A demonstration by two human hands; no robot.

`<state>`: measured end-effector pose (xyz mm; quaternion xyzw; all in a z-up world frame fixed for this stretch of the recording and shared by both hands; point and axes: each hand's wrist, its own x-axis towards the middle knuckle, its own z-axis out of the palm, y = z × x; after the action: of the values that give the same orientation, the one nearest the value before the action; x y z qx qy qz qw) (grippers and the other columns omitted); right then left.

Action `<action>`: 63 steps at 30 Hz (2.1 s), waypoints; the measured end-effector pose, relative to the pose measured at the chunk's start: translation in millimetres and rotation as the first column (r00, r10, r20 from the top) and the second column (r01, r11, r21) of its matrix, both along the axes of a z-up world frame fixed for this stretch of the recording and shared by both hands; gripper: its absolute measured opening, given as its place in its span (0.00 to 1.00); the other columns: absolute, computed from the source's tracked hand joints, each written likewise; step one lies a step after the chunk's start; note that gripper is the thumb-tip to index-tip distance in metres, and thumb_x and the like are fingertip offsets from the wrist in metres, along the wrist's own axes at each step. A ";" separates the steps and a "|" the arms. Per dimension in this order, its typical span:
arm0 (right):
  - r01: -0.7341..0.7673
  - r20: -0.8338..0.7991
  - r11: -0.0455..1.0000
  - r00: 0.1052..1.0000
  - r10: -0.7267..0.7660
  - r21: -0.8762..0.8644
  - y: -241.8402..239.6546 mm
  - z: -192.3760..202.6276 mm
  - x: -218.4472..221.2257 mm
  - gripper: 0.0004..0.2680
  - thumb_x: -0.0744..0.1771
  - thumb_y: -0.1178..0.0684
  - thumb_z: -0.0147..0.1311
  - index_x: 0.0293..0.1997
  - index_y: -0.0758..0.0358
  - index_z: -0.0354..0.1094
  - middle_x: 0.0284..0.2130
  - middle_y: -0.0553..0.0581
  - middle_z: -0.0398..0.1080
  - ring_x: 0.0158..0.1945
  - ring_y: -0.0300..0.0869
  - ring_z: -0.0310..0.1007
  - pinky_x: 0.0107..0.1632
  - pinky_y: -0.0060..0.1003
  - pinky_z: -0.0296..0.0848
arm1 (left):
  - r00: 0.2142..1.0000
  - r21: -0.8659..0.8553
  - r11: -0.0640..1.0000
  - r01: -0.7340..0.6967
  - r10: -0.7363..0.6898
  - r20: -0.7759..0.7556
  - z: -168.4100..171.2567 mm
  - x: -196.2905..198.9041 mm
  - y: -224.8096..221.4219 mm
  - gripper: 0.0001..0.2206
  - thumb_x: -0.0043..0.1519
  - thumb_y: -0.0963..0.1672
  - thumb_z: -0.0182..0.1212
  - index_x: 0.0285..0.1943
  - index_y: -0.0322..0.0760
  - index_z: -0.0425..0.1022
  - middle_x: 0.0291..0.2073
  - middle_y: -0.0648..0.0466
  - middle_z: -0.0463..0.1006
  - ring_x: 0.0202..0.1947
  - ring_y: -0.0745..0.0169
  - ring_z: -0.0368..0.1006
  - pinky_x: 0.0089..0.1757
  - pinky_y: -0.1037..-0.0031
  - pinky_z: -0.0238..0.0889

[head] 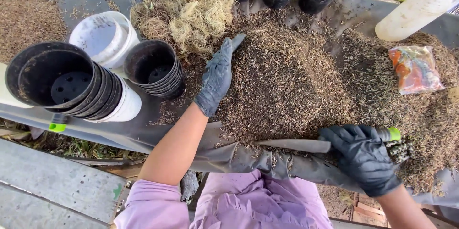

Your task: Mixing potting soil and moss on a workspace using a hand trowel and gloved hands.

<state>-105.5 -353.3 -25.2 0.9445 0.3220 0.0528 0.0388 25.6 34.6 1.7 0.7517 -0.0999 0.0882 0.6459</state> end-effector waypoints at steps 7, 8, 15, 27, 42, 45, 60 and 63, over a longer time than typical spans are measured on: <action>-0.048 0.154 0.999 0.987 0.044 0.019 52.9 51.7 27.7 0.17 0.63 0.36 0.53 0.56 0.41 0.67 0.49 0.44 0.75 0.45 0.47 0.77 0.47 0.49 0.75 | 0.989 -0.157 0.988 0.001 -0.025 -0.148 24.5 -7.8 -0.4 0.46 0.57 0.67 0.21 0.73 0.37 0.61 0.73 0.42 0.61 0.75 0.48 0.54 0.70 0.56 0.32; -0.022 0.150 0.996 0.989 0.008 0.090 60.9 61.4 30.6 0.09 0.66 0.46 0.52 0.51 0.41 0.69 0.44 0.44 0.77 0.40 0.47 0.78 0.42 0.47 0.75 | 0.982 -0.184 0.983 -0.008 -0.027 -0.188 29.0 -10.4 -0.4 0.47 0.56 0.67 0.24 0.73 0.37 0.60 0.73 0.43 0.60 0.75 0.49 0.53 0.71 0.56 0.31; 0.165 0.017 0.953 0.985 -0.174 0.253 77.9 89.6 61.2 0.06 0.67 0.50 0.54 0.47 0.45 0.72 0.27 0.46 0.74 0.28 0.44 0.75 0.41 0.43 0.73 | 0.982 -0.205 0.979 -0.008 -0.031 -0.184 27.4 -10.3 -1.7 0.46 0.56 0.68 0.24 0.74 0.41 0.59 0.75 0.46 0.57 0.78 0.49 0.43 0.71 0.54 0.23; 0.306 -0.295 0.719 0.944 -0.146 0.624 117.6 67.8 -34.8 0.04 0.71 0.51 0.45 0.38 0.54 0.60 0.23 0.47 0.61 0.25 0.37 0.57 0.28 0.36 0.55 | 0.962 -0.192 0.981 -0.037 -0.017 -0.274 35.0 -3.8 7.1 0.49 0.50 0.69 0.13 0.69 0.47 0.66 0.68 0.45 0.70 0.73 0.52 0.59 0.68 0.43 0.19; 0.047 0.259 0.995 0.966 -0.023 -0.085 177.1 33.2 -19.0 0.37 0.58 0.47 0.58 0.73 0.76 0.47 0.42 0.63 0.64 0.35 0.49 0.68 0.32 0.42 0.73 | 0.983 -0.284 0.956 -0.077 0.025 -0.182 24.3 -0.3 27.2 0.46 0.56 0.67 0.21 0.67 0.41 0.70 0.66 0.45 0.71 0.71 0.50 0.62 0.70 0.52 0.37; 0.076 0.249 0.975 0.960 -0.129 0.210 175.2 55.9 2.6 0.08 0.69 0.49 0.49 0.46 0.63 0.69 0.21 0.53 0.68 0.23 0.49 0.75 0.25 0.45 0.75 | 0.961 -0.706 0.679 0.203 -0.276 0.010 23.0 -5.1 22.2 0.25 0.73 0.47 0.49 0.78 0.39 0.51 0.76 0.46 0.53 0.78 0.56 0.46 0.73 0.65 0.30; 0.655 -0.654 0.263 0.749 -0.101 0.709 70.2 65.0 38.4 0.24 0.66 0.61 0.58 0.69 0.71 0.48 0.38 0.68 0.68 0.25 0.47 0.71 0.21 0.33 0.69 | 0.904 0.399 0.916 -0.029 -0.146 0.401 21.2 -25.4 -19.2 0.24 0.74 0.51 0.44 0.77 0.41 0.58 0.72 0.42 0.62 0.74 0.45 0.55 0.71 0.58 0.40; 0.641 -0.637 0.127 0.767 -0.074 0.757 71.3 66.2 35.2 0.24 0.63 0.63 0.63 0.61 0.75 0.48 0.44 0.72 0.64 0.24 0.48 0.72 0.18 0.31 0.71 | 0.881 0.288 0.950 0.118 -0.234 0.412 32.4 -32.5 -24.7 0.21 0.73 0.46 0.48 0.75 0.37 0.61 0.72 0.41 0.63 0.74 0.47 0.55 0.71 0.59 0.44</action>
<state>-70.3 -282.1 41.0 0.7909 -0.0298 0.0059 -0.6113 -6.9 9.9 34.1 0.7763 -0.3224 0.1832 0.5098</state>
